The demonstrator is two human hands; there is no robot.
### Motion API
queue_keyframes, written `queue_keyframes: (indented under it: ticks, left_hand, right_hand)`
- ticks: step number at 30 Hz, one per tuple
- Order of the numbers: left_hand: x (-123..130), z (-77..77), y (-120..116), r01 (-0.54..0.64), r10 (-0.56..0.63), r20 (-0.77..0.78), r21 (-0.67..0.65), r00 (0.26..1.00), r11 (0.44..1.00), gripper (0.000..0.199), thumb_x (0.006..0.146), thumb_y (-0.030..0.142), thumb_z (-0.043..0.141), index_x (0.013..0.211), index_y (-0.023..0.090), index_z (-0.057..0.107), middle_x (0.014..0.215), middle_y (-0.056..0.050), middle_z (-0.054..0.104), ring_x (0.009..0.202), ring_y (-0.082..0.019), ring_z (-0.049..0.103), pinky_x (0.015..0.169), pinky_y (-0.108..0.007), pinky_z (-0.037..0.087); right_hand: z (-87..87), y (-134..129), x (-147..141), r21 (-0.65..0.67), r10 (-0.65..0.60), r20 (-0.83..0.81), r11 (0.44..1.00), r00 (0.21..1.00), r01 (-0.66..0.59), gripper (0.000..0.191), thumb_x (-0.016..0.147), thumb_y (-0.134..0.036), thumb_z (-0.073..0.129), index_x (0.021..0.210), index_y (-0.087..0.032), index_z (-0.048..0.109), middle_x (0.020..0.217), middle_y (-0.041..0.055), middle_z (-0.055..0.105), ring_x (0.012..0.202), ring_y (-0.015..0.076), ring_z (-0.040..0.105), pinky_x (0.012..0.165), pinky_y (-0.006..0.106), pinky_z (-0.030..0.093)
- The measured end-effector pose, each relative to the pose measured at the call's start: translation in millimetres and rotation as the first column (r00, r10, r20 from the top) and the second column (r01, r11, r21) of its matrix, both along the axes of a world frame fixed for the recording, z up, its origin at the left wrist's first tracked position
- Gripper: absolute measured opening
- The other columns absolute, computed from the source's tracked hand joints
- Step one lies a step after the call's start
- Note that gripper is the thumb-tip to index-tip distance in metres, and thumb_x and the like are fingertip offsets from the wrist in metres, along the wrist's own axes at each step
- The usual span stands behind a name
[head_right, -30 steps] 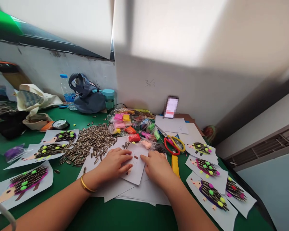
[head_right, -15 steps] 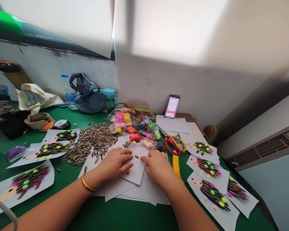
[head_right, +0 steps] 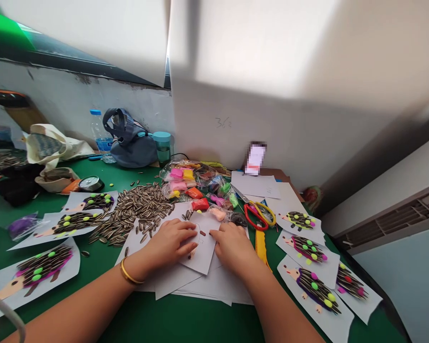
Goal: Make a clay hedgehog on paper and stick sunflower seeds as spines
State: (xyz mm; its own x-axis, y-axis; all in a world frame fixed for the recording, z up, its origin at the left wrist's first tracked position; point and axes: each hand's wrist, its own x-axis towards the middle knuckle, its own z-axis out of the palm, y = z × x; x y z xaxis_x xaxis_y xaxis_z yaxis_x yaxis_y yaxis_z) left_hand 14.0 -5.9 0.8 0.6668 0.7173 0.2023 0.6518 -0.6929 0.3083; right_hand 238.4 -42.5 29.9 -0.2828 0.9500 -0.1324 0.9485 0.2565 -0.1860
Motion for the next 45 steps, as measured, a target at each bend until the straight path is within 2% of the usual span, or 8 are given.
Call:
queue_keyframes:
  ticks: [2, 5, 12, 16, 24, 29, 37, 45]
  left_hand:
    - [0, -0.3, 0, -0.001, 0.001, -0.001, 0.001, 1.000, 1.000, 0.027, 0.091, 0.044, 0.057, 0.107, 0.027, 0.071, 0.117, -0.005, 0.068, 0.105, -0.026, 0.059, 0.091, -0.043, 0.041]
    - [0, -0.4, 1, 0.001, -0.001, -0.003, -0.006, 1.000, 1.000, 0.027, 0.091, 0.044, 0.057, 0.106, 0.027, 0.071, 0.117, -0.005, 0.068, 0.104, -0.026, 0.059, 0.090, -0.042, 0.041]
    - [0, 0.1, 1, 0.005, -0.005, -0.014, -0.002, 1.000, 1.000, 0.028, 0.092, 0.045, 0.056, 0.107, 0.027, 0.070, 0.118, -0.005, 0.068, 0.103, -0.026, 0.059, 0.089, -0.043, 0.041]
    - [0, 0.0, 1, 0.000, 0.000, -0.014, -0.006, 1.000, 1.000, 0.029, 0.092, 0.045, 0.056, 0.109, 0.027, 0.070, 0.118, -0.005, 0.068, 0.103, -0.026, 0.059, 0.089, -0.043, 0.041]
    - [1, -1.0, 2, -0.005, 0.005, -0.004, -0.020, 1.000, 1.000, 0.027, 0.096, 0.033, 0.048, 0.105, 0.029, 0.073, 0.121, -0.002, 0.068, 0.103, -0.024, 0.060, 0.087, -0.041, 0.041]
    - [1, -1.4, 2, -0.018, 0.018, 0.000, -0.025, 1.000, 1.000, 0.029, 0.097, 0.029, 0.045, 0.104, 0.030, 0.073, 0.123, 0.000, 0.068, 0.105, -0.023, 0.059, 0.089, -0.041, 0.040]
    - [1, -0.8, 2, -0.017, 0.017, 0.008, -0.025, 1.000, 1.000, 0.030, 0.097, 0.028, 0.045, 0.104, 0.029, 0.074, 0.122, -0.001, 0.068, 0.104, -0.023, 0.060, 0.089, -0.040, 0.041]
    - [1, -2.7, 2, -0.027, 0.027, 0.002, -0.030, 1.000, 0.999, 0.031, 0.098, 0.030, 0.044, 0.107, 0.030, 0.073, 0.123, -0.001, 0.068, 0.105, -0.024, 0.059, 0.090, -0.042, 0.040]
  right_hand:
    - [2.5, 0, 0, 0.013, -0.015, -0.019, 1.000, 1.000, 0.016, 0.040, 0.089, -0.017, 0.046, 0.118, -0.028, 0.071, 0.110, 0.0078, 0.065, 0.109, 0.0246, 0.053, 0.093, 0.037, 0.033]
    - [4.5, 0, 1, 0.028, -0.024, -0.013, 0.999, 1.000, 0.024, 0.042, 0.089, -0.016, 0.046, 0.122, -0.027, 0.069, 0.112, 0.0084, 0.065, 0.109, 0.0248, 0.053, 0.091, 0.037, 0.033]
    - [11.9, -8, 3, -0.020, 0.098, 0.040, 0.995, 0.994, -0.098, 0.039, 0.086, -0.015, 0.049, 0.114, -0.029, 0.072, 0.095, 0.0061, 0.067, 0.095, 0.0227, 0.056, 0.082, 0.034, 0.032]
    - [15.7, -11, 5, -0.020, 0.123, 0.043, 0.992, 0.992, -0.122, 0.035, 0.089, -0.017, 0.048, 0.105, -0.031, 0.076, 0.092, 0.0051, 0.068, 0.091, 0.0209, 0.057, 0.079, 0.034, 0.031]
    - [9.6, -6, 5, -0.026, 0.079, 0.020, 0.997, 0.997, -0.079, 0.044, 0.086, -0.015, 0.048, 0.122, -0.028, 0.069, 0.097, 0.0064, 0.069, 0.098, 0.0234, 0.059, 0.083, 0.034, 0.034]
    - [10.8, -7, 6, -0.038, 0.097, -0.061, 0.994, 0.993, -0.100, 0.041, 0.088, -0.015, 0.046, 0.115, -0.032, 0.073, 0.100, 0.0041, 0.070, 0.099, 0.0211, 0.060, 0.086, 0.032, 0.035]
    - [7.9, -4, 10, -0.048, 0.099, -0.090, 0.993, 0.991, -0.104, 0.040, 0.087, -0.015, 0.048, 0.110, -0.032, 0.075, 0.099, 0.0033, 0.071, 0.098, 0.0200, 0.061, 0.086, 0.032, 0.038]
    - [-3.3, 3, 5, 0.016, 0.006, -0.100, 1.000, 0.995, -0.004, 0.025, 0.088, -0.023, 0.056, 0.104, -0.029, 0.074, 0.097, 0.0036, 0.070, 0.100, 0.0214, 0.060, 0.086, 0.035, 0.037]
